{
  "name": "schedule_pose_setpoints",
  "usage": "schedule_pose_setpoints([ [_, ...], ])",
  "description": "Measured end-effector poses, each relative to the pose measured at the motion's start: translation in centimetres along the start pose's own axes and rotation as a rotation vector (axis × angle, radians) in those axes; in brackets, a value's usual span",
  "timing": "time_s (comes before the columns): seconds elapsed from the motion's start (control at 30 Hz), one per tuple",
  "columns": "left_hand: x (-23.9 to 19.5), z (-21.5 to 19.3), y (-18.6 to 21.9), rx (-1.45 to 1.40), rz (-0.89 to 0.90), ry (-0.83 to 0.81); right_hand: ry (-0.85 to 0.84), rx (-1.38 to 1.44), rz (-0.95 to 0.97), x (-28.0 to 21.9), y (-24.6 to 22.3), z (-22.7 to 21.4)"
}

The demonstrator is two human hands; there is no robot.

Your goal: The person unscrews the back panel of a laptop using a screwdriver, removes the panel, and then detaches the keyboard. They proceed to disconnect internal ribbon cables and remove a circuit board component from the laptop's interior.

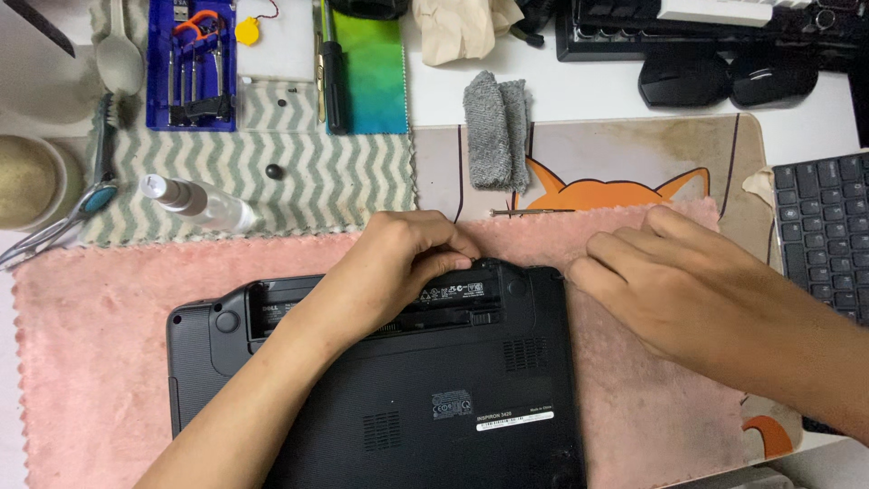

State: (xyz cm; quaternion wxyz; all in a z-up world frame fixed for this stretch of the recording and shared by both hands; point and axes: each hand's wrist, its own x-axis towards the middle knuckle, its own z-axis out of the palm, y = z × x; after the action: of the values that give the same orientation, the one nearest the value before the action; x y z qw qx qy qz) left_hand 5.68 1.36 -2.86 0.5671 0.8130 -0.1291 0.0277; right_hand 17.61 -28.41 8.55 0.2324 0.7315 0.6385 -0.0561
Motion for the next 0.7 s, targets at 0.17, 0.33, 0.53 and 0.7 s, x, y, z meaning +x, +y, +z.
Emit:
schedule_pose_setpoints([
  [0.17,0.0,0.1,-0.1,0.027,0.017,-0.005,0.1,0.112,0.079,0.1,-0.2,1.3],
  [0.33,0.0,0.1,0.3,0.0,-0.101,-0.013,0.276,-0.111,0.036,0.4,-0.1,1.2],
  [0.53,-0.1,0.3,0.1,-0.03,-0.163,-0.016,-0.048,-0.015,-0.029,-0.3,-0.1,1.1],
  [0.7,0.0,0.0,1.3,-0.073,-0.227,-0.017,0.292,-0.221,-0.038,0.3,-0.2,1.1],
])
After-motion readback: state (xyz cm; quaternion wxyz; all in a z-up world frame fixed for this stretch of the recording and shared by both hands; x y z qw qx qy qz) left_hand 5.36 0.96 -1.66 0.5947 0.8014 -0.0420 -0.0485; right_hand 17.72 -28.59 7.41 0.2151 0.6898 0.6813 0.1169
